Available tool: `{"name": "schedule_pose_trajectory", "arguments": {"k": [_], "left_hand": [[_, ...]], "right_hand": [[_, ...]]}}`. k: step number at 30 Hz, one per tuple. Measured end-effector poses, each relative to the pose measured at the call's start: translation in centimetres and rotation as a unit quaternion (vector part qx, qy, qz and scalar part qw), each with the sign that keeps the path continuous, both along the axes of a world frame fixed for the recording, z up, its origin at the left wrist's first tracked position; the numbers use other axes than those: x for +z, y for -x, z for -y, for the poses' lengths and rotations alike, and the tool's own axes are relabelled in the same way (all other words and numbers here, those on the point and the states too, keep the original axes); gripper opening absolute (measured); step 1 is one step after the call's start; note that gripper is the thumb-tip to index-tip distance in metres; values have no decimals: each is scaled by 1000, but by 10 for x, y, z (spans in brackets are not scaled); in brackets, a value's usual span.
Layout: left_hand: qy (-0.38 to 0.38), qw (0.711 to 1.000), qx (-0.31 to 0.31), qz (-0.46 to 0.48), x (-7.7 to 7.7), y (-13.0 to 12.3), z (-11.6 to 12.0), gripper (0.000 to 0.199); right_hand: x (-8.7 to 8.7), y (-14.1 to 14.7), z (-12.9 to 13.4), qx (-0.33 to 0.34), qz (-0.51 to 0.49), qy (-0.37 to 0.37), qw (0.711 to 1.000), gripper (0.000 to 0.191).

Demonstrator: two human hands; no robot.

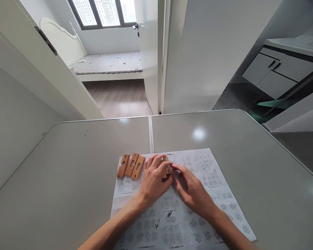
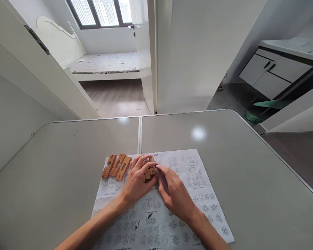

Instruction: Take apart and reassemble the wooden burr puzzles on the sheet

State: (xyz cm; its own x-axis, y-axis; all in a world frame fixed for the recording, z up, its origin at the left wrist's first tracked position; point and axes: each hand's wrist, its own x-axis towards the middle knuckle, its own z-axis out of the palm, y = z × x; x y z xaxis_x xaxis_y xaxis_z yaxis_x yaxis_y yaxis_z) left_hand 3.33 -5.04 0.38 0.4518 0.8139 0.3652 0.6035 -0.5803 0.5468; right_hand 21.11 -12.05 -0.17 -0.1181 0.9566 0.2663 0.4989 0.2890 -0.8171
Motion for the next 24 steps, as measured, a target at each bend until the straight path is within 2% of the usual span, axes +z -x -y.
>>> {"name": "schedule_pose_trajectory", "arguments": {"k": [6, 14, 24], "left_hand": [[-32, 999, 26, -19, -1, -1, 2, 31], [-90, 992, 53, -66, -3, -2, 4, 39], [-134, 981, 57, -126, -8, 2, 3, 53]], "right_hand": [[2, -1, -2, -10, 20, -12, 1000, 52], [-1, -2, -2, -23, 20, 2, 1000, 50], [2, -3, -1, -15, 19, 13, 1000, 47]]}}
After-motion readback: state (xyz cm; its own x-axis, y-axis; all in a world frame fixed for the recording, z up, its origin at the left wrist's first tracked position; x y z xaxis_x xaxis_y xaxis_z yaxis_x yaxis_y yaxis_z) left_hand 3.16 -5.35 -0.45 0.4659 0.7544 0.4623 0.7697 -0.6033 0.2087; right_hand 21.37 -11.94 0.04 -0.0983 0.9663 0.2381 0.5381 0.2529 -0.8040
